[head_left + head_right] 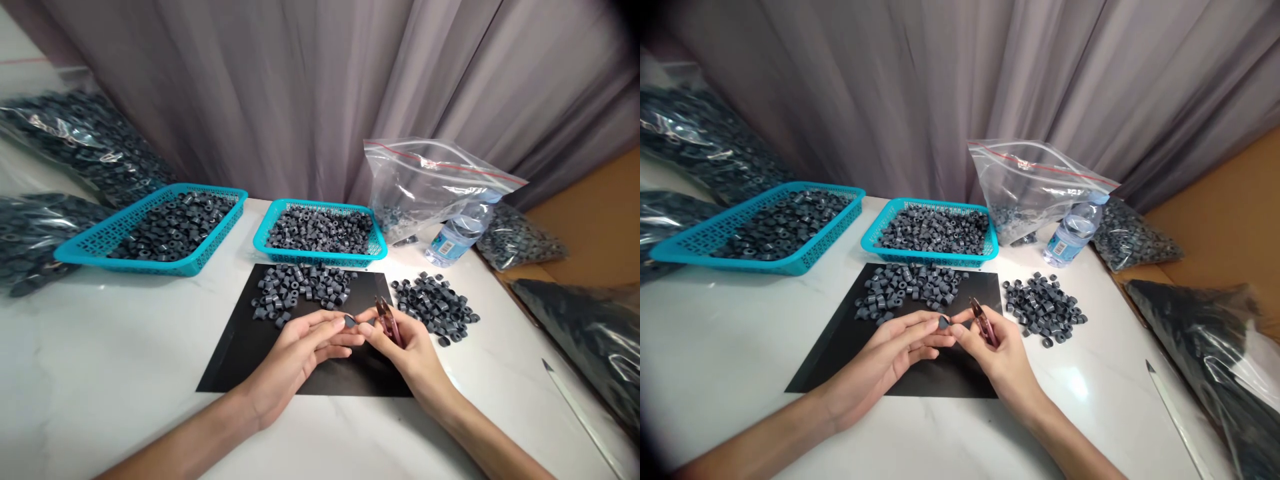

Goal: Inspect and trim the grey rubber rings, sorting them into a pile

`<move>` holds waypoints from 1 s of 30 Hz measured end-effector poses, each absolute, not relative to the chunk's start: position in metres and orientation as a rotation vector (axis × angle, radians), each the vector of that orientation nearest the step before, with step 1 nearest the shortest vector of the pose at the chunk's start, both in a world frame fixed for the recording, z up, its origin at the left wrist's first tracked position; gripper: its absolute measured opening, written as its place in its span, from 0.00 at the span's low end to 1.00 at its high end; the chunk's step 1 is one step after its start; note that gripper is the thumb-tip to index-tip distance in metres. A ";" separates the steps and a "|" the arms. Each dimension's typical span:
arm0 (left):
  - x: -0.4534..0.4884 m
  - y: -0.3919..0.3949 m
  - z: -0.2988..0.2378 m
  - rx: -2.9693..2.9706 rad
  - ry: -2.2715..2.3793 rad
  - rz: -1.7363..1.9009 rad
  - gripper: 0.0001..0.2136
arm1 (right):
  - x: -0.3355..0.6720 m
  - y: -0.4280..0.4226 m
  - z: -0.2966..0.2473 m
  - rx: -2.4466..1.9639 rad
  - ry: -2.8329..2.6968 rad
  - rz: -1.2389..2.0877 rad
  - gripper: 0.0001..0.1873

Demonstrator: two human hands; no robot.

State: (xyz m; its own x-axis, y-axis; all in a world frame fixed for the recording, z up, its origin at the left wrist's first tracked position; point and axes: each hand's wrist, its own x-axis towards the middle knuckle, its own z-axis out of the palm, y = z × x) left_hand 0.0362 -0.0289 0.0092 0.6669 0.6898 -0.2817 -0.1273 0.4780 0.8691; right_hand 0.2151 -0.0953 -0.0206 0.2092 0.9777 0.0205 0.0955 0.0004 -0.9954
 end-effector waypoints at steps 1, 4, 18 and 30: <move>0.036 -0.029 0.009 0.951 0.687 0.546 0.11 | 0.215 -0.095 -0.021 -1.356 -1.126 1.001 0.18; 0.035 -0.030 0.009 0.950 0.707 0.551 0.10 | 0.214 -0.095 -0.021 -1.328 -1.141 1.019 0.17; 0.035 -0.031 0.009 0.976 0.704 0.557 0.12 | 0.213 -0.093 -0.021 -1.273 -1.132 1.017 0.15; 0.035 -0.031 0.009 1.050 0.720 0.554 0.12 | 0.211 -0.094 -0.019 -1.273 -1.139 1.049 0.15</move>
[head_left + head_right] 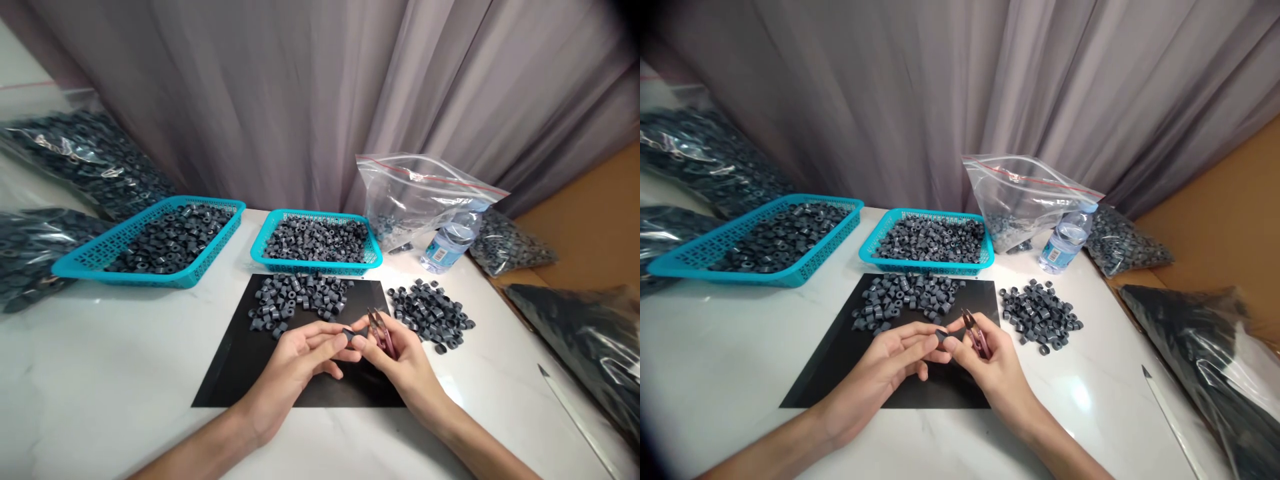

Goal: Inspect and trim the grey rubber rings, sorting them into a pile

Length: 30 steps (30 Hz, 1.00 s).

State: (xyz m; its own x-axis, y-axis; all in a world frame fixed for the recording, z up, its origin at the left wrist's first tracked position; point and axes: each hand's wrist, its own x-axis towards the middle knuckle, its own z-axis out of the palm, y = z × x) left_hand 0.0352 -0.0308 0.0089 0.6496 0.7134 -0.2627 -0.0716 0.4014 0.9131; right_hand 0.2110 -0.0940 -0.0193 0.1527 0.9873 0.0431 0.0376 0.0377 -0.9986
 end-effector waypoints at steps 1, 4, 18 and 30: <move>0.035 -0.031 0.009 1.058 0.720 0.547 0.12 | 0.211 -0.094 -0.019 -1.277 -1.145 1.048 0.15; 0.035 -0.030 0.008 1.091 0.714 0.537 0.13 | 0.211 -0.095 -0.018 -1.286 -1.157 1.048 0.16; 0.036 -0.032 0.009 1.085 0.745 0.566 0.13 | 0.210 -0.097 -0.016 -1.326 -1.149 1.028 0.19; 0.040 -0.032 0.010 1.073 0.778 0.626 0.11 | 0.208 -0.097 -0.016 -1.303 -1.163 1.030 0.16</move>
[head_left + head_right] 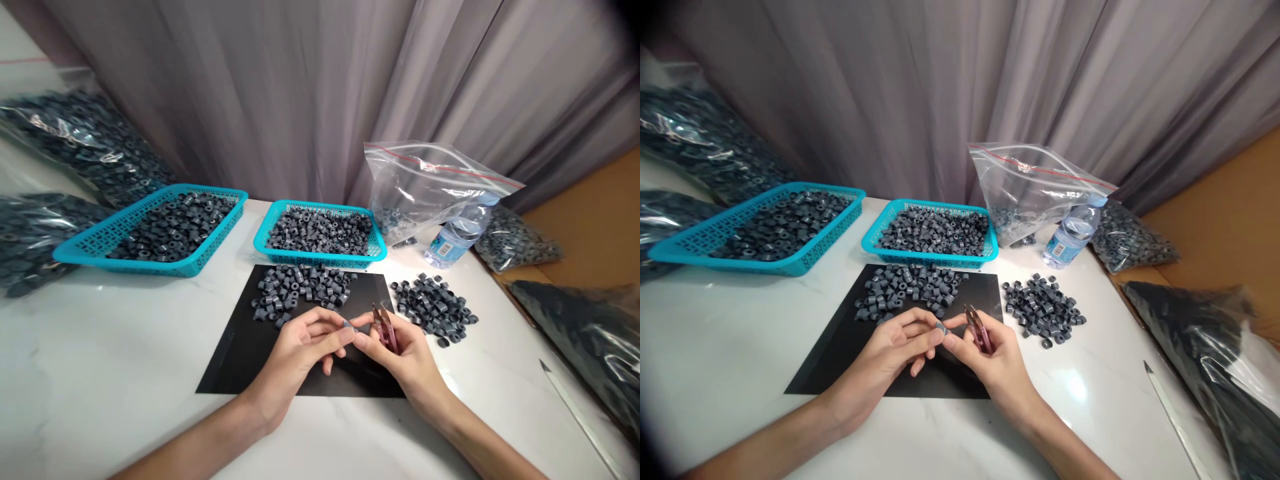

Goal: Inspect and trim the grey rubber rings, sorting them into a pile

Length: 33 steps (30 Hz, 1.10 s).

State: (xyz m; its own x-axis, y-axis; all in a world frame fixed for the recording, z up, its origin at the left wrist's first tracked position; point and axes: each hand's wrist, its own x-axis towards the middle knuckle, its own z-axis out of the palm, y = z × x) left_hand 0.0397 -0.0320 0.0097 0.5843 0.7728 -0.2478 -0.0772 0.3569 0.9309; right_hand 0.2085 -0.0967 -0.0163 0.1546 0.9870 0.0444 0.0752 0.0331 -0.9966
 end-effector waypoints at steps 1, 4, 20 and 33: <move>0.040 -0.032 0.010 1.078 0.780 0.621 0.11 | 0.208 -0.097 -0.017 -1.308 -1.162 1.023 0.16; 0.039 -0.032 0.010 1.085 0.776 0.612 0.12 | 0.208 -0.098 -0.017 -1.319 -1.137 1.020 0.17; 0.038 -0.032 0.011 1.063 0.771 0.571 0.14 | 0.208 -0.098 -0.014 -1.320 -1.099 1.005 0.17; 0.039 -0.031 0.010 1.088 0.766 0.572 0.14 | 0.209 -0.097 -0.016 -1.325 -1.062 1.026 0.17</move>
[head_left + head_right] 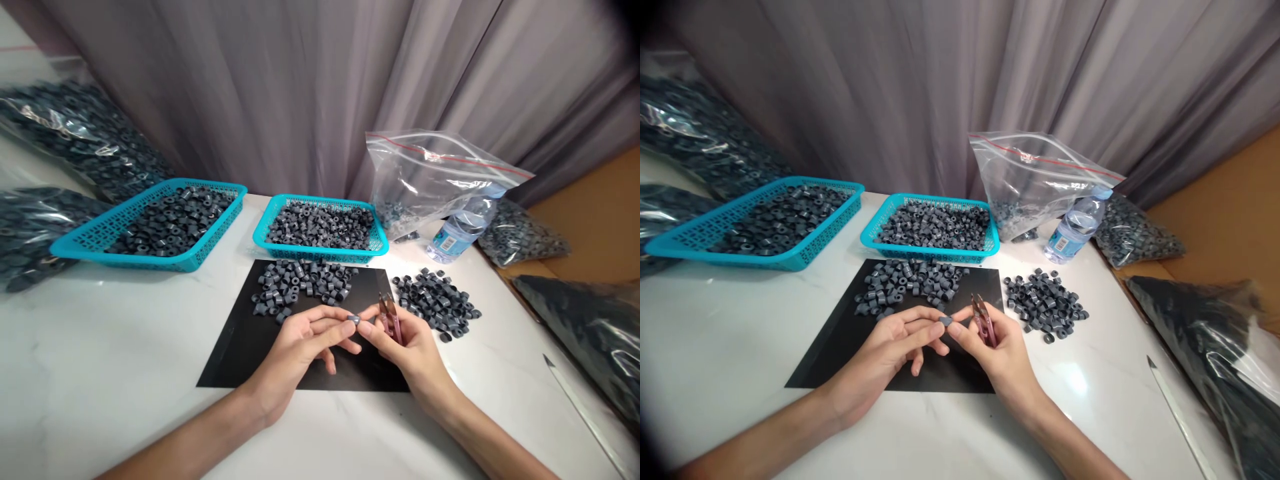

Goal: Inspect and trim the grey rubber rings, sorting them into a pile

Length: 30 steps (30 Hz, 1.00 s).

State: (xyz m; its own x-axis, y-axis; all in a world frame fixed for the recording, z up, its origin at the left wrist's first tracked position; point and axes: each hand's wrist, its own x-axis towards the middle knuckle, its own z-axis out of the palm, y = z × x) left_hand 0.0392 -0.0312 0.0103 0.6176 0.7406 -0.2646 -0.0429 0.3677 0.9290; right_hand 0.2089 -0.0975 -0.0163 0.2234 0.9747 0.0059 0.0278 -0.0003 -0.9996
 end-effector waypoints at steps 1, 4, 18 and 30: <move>0.039 -0.031 0.010 1.087 0.764 0.573 0.14 | 0.209 -0.098 -0.017 -1.320 -1.061 1.029 0.17; 0.039 -0.031 0.009 1.087 0.757 0.570 0.14 | 0.209 -0.098 -0.018 -1.302 -1.055 1.031 0.16; 0.038 -0.031 0.007 1.095 0.738 0.564 0.15 | 0.210 -0.097 -0.020 -1.240 -0.983 1.129 0.15; 0.038 -0.032 0.006 1.071 0.747 0.600 0.14 | 0.210 -0.098 -0.021 -1.247 -1.003 1.142 0.15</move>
State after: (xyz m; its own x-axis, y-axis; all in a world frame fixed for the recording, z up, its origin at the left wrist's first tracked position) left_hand 0.0385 -0.0322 0.0064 0.6147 0.7495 -0.2456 -0.0782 0.3678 0.9266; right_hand 0.2099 -0.0984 -0.0213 0.1725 0.9842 -0.0395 -0.0877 -0.0246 -0.9958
